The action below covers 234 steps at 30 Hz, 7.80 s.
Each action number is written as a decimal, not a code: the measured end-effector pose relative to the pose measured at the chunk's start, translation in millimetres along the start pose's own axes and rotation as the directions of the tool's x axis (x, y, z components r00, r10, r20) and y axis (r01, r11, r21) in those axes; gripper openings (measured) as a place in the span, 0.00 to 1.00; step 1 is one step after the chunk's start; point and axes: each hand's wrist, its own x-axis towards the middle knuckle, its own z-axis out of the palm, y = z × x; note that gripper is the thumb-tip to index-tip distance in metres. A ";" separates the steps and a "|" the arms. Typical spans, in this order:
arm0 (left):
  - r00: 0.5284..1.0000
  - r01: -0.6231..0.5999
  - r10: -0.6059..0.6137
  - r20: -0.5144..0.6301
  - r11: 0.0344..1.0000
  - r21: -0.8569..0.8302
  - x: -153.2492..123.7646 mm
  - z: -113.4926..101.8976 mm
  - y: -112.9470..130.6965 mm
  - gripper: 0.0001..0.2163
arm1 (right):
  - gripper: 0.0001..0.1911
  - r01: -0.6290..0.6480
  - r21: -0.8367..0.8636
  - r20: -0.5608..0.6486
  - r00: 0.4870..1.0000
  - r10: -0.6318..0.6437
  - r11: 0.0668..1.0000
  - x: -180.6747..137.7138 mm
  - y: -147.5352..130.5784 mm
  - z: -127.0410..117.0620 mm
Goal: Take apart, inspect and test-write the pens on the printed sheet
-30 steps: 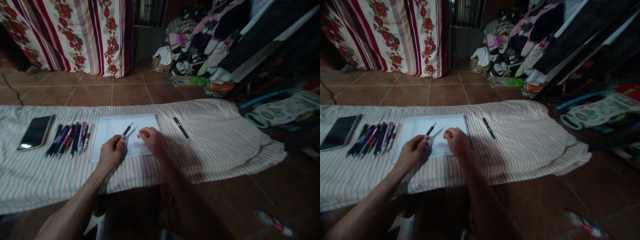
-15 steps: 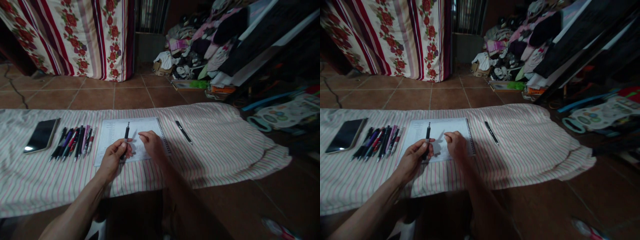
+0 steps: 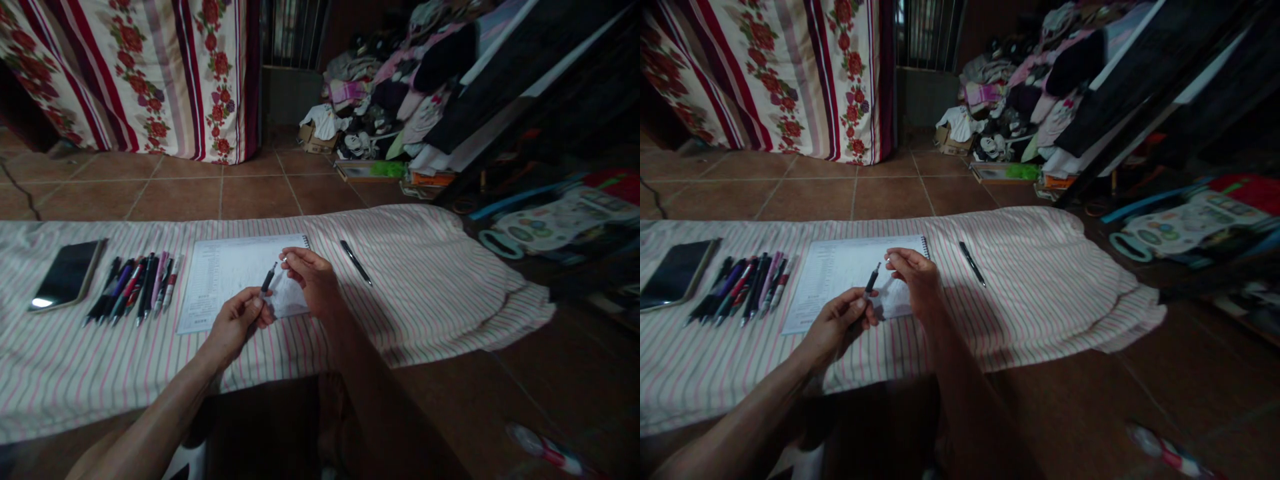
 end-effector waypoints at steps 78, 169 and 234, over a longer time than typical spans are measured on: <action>1.000 0.015 -0.014 -0.015 0.995 0.101 -0.6 3.9 1.7 0.15 | 0.11 0.056 -0.111 0.048 0.998 -0.051 0.992 -12.3 -3.2 -1.5; 0.959 -0.171 0.242 -0.148 0.908 0.382 2.2 10.8 -3.4 0.08 | 0.07 0.248 -0.548 -0.101 0.929 -0.357 0.799 -22.6 7.0 11.6; 0.972 -0.139 0.200 -0.128 0.917 0.373 6.6 5.2 -11.5 0.11 | 0.10 0.065 0.305 -0.189 0.982 -0.006 0.950 -4.8 5.0 -7.6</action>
